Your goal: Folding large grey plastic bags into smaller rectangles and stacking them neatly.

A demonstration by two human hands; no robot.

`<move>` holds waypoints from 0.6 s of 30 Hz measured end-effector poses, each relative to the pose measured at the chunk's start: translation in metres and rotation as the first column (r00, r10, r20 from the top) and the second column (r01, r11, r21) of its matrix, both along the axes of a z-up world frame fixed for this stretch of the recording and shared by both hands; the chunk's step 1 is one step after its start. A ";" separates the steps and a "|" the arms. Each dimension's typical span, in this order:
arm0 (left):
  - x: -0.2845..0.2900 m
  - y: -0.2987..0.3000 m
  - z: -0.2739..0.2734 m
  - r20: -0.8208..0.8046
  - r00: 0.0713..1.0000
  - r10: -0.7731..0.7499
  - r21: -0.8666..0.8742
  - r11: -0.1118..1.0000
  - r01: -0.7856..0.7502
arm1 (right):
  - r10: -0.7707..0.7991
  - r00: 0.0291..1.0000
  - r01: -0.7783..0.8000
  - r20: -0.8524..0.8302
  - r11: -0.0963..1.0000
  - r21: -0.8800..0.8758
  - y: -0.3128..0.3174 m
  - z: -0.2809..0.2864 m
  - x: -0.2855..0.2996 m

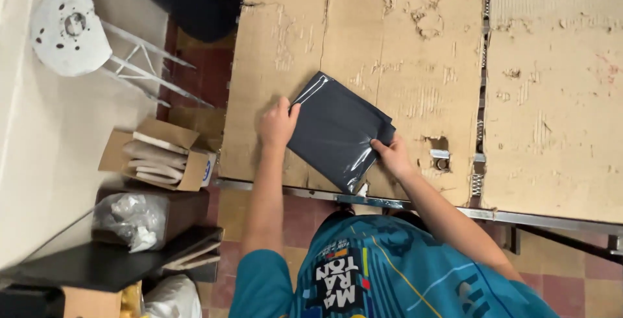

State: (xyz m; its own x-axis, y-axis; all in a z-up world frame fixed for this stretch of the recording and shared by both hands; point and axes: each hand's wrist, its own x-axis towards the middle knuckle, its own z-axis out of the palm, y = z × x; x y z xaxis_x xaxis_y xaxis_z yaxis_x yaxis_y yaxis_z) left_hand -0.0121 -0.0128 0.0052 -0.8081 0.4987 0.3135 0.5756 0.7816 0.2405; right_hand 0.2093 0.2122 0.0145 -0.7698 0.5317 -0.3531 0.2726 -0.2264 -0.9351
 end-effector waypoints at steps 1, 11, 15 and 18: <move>-0.001 0.002 -0.003 -0.049 0.998 0.033 0.001 0.999 -0.033 | -0.051 0.999 0.051 0.020 0.999 -0.009 0.000 -0.013 0.001; -0.021 0.045 0.019 0.476 0.879 -0.041 0.015 0.999 0.038 | -0.051 0.982 -0.001 0.184 0.963 0.270 -0.002 0.003 0.004; -0.016 0.065 0.017 0.532 0.825 -0.190 0.060 0.981 0.186 | 0.017 0.975 -0.159 0.221 0.747 0.646 0.019 0.080 0.003; 0.041 0.101 0.117 0.473 0.768 -0.432 0.194 0.901 0.387 | 0.154 0.986 -0.139 0.056 0.602 0.786 0.063 0.093 0.013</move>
State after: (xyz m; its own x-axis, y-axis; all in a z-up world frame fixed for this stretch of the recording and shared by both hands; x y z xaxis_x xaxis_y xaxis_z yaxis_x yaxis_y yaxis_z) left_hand 0.0294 0.0884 0.1224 -0.5874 0.8092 -0.0165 0.6219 0.4643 0.6306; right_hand 0.2227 0.2752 0.1074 -0.8640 0.4783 0.1574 0.2187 0.6380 -0.7383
